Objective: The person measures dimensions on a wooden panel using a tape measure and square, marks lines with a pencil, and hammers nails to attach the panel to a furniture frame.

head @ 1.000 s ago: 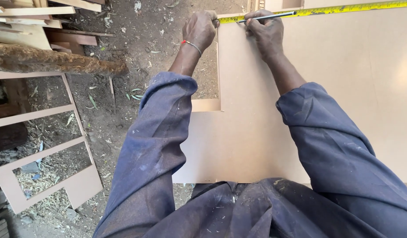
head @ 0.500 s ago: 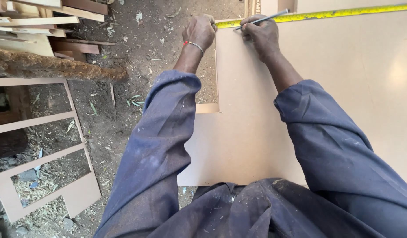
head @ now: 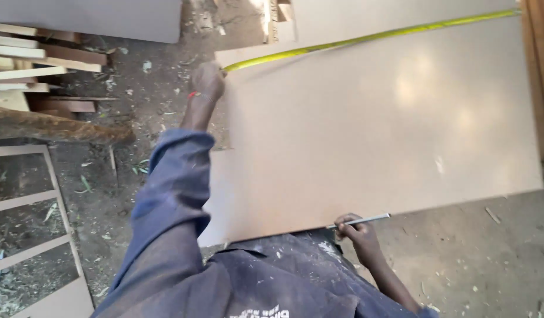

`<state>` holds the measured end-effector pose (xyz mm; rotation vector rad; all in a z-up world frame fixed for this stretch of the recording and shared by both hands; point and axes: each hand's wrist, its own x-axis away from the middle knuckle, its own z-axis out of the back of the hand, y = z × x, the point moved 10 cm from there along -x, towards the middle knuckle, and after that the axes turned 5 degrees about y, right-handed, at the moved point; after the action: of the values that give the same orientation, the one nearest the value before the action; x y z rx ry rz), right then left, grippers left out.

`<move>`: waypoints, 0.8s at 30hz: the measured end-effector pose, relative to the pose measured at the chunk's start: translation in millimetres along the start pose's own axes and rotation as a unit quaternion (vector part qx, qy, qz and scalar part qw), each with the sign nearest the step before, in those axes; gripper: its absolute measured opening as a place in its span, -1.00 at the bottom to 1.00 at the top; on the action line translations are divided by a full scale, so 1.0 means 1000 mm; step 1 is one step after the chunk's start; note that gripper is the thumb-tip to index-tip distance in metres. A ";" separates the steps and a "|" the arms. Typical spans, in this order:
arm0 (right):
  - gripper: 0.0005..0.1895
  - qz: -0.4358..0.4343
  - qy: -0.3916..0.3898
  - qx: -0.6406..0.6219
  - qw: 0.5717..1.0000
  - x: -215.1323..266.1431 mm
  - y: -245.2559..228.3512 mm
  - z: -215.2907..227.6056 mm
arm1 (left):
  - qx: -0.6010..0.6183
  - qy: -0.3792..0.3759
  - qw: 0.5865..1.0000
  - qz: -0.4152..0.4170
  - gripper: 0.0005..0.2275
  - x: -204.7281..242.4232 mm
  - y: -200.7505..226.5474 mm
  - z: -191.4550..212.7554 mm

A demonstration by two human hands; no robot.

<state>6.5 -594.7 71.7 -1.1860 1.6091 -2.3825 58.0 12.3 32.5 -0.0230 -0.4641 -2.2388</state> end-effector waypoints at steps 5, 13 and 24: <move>-0.86 -0.015 0.127 -0.053 0.990 0.037 0.090 0.158 | 0.101 -0.150 0.982 -0.054 -0.81 0.157 0.091 -0.042; -0.72 0.117 0.275 -0.121 0.947 0.097 0.079 0.338 | 0.527 -0.337 0.778 0.052 -0.70 0.398 0.338 -0.249; -0.72 0.105 0.305 -0.115 0.939 0.151 0.132 0.439 | 0.579 -0.287 0.759 0.083 -0.74 0.484 0.496 -0.229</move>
<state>114.6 -1062.1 127.3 -0.2428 2.0899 -2.6150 139.8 -712.8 60.4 -0.0981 -2.0150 -1.3841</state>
